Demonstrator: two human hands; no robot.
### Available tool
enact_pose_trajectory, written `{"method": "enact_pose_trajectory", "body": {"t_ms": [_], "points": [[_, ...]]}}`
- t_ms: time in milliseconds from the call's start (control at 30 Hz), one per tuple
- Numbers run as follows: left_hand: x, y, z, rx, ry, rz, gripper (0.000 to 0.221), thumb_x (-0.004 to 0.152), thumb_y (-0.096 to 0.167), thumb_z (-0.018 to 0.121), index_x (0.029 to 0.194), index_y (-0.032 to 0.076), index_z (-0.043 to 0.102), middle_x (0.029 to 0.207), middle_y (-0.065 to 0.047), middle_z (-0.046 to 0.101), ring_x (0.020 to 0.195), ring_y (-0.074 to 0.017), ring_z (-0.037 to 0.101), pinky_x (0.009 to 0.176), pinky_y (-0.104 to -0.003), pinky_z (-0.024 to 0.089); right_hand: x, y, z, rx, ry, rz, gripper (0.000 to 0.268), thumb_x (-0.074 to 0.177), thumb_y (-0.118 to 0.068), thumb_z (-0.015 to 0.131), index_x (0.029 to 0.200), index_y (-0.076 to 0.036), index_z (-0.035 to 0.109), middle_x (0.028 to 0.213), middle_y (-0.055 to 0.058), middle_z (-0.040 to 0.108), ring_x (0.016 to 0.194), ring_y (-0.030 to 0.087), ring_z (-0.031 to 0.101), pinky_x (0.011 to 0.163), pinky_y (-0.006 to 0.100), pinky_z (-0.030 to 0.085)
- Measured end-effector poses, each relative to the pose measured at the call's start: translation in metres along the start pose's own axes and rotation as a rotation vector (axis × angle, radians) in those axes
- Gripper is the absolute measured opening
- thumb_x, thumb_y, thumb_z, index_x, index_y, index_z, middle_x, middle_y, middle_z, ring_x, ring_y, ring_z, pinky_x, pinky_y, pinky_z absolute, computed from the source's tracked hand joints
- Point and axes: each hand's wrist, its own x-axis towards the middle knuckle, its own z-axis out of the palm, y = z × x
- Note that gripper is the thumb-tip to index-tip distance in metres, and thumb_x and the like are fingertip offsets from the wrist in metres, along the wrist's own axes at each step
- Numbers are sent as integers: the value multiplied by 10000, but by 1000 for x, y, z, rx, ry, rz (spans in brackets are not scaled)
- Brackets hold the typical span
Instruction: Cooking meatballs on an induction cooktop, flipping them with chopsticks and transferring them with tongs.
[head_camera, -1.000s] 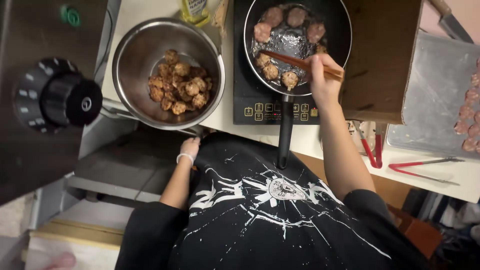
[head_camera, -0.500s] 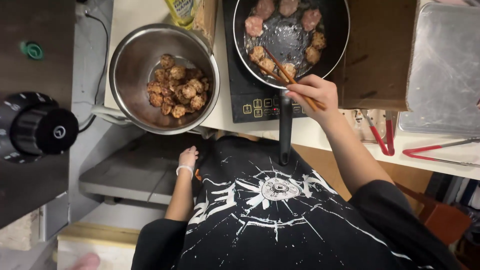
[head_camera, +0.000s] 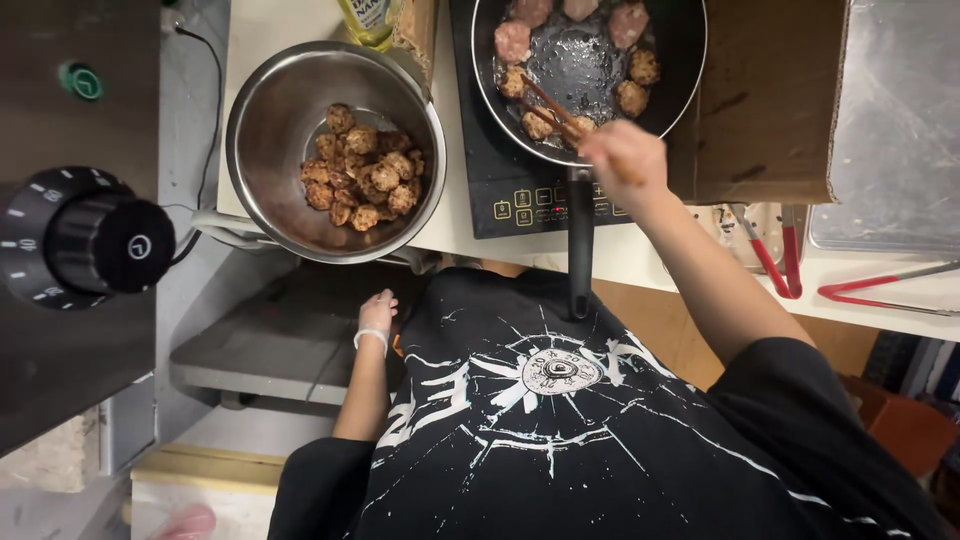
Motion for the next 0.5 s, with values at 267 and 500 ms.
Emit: {"method": "enact_pose_trajectory", "body": {"t_ms": [267,500], "points": [[15,5,-3,17,-22,31,440,958,306,627,1207,-49,701,967,-129,754,785,-179,661,758,-312,526,-5,41,-22,736,565,855,340,1106,-332,581,950,-37,647,774,105,671,533,161,629,475,291,526],[16,13,-7,40,-14,-2,425,947,293,640,1206,-40,692,942,-112,741,775,-176,642,755,-308,498,-21,35,-28,574,490,725,339,1136,-283,617,1009,25,682,834,122,696,588,152,648,527,264,511]]}}
